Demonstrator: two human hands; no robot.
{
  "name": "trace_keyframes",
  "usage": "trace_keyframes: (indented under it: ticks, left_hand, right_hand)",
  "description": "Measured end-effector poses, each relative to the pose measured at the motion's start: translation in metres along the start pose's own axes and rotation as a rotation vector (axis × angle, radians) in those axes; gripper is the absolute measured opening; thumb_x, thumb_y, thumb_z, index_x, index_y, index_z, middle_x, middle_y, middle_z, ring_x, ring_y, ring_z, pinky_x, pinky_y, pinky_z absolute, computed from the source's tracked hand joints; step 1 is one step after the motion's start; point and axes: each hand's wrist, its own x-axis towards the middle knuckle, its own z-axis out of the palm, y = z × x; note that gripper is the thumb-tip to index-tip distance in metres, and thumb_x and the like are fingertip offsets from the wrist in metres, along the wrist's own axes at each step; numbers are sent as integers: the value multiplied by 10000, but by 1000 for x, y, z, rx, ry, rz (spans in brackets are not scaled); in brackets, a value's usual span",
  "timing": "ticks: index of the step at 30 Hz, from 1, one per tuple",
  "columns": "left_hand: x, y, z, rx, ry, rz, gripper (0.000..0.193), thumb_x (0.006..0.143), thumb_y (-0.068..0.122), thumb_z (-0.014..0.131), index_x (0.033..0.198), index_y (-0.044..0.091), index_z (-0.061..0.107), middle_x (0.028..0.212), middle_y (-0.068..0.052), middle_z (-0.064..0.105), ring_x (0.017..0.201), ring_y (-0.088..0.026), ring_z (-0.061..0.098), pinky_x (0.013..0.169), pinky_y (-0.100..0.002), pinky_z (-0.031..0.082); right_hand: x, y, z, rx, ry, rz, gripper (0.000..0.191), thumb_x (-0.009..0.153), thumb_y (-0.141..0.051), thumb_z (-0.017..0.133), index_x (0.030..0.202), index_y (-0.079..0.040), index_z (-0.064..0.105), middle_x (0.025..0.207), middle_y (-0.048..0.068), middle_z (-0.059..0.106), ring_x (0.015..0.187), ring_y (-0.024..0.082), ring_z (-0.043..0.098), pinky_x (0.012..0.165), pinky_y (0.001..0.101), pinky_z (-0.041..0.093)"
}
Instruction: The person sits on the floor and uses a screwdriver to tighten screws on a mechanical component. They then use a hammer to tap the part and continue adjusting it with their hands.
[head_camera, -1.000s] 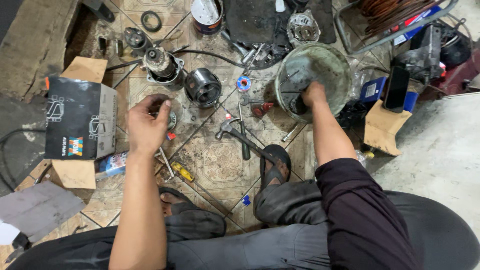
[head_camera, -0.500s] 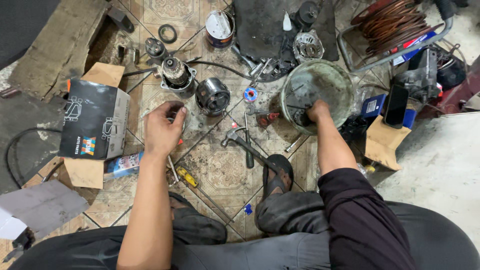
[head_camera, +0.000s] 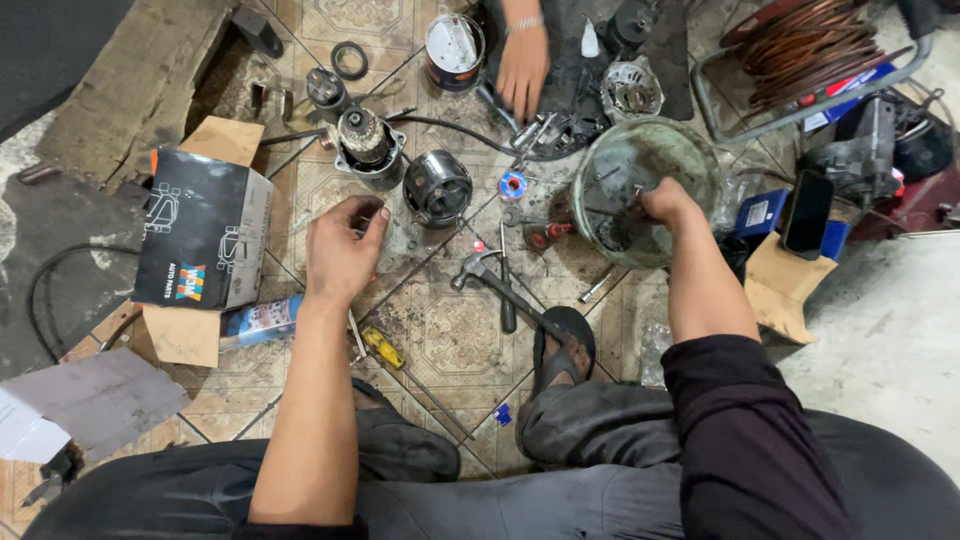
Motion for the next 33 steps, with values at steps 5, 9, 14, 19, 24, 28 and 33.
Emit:
trace_keyframes:
  ticks: [5, 9, 14, 19, 24, 28, 33]
  left_hand:
    - [1, 8, 11, -35, -41, -34, 231, 928, 225, 715, 1061, 40, 755, 925, -145, 776, 812, -243, 770, 765, -361, 577]
    - [1, 14, 18, -5, -44, 10, 230, 920, 223, 725, 1054, 40, 766, 909, -151, 775, 803, -256, 757, 756, -371, 569]
    - [5, 14, 29, -81, -47, -8, 257, 908, 244, 723, 1058, 37, 758, 889, -140, 778, 769, -236, 768, 733, -354, 583]
    - [15, 1, 34, -101, -33, -8, 245, 932, 235, 728, 1062, 30, 757, 890, -141, 781, 789, -217, 765, 736, -336, 575]
    - [20, -23, 24, -219, 37, -38, 258, 927, 227, 712, 1072, 16, 744, 904, -147, 789, 794, -229, 747, 748, -331, 570]
    - [16, -44, 20, -88, 43, -111, 256, 922, 236, 711, 1042, 14, 755, 911, -166, 782, 814, -249, 758, 776, -354, 573]
    - [8, -57, 33, 35, -4, -67, 257, 908, 235, 714, 1048, 26, 766, 958, -186, 769, 894, -303, 755, 820, -401, 569]
  right_hand:
    - [5, 11, -18, -81, 70, -35, 464, 831, -304, 745, 999, 128, 723, 1078, 348, 702, 1033, 450, 700, 867, 494, 561]
    - [10, 18, -22, -99, 93, -91, 383, 802, -248, 765, 961, 100, 745, 1029, 313, 719, 959, 413, 706, 843, 489, 565]
    - [3, 0, -51, 555, -99, -42, 347, 923, -222, 774, 1037, 85, 660, 886, 112, 684, 728, 231, 679, 641, 401, 599]
    - [-51, -84, -87, 538, -478, -467, 356, 900, -275, 747, 1089, 26, 721, 984, 24, 731, 721, 156, 632, 626, 352, 564]
    - [-98, -166, 5, -164, -639, -749, 388, 976, -364, 633, 959, 19, 697, 798, 115, 725, 706, 218, 682, 684, 430, 586]
    - [-116, -192, 114, -189, -263, -973, 349, 850, -283, 660, 947, 49, 704, 918, 234, 715, 842, 371, 689, 790, 484, 563]
    - [-127, -223, 156, -234, -159, -705, 307, 856, -246, 595, 955, 2, 746, 1010, 255, 728, 973, 417, 719, 872, 510, 576]
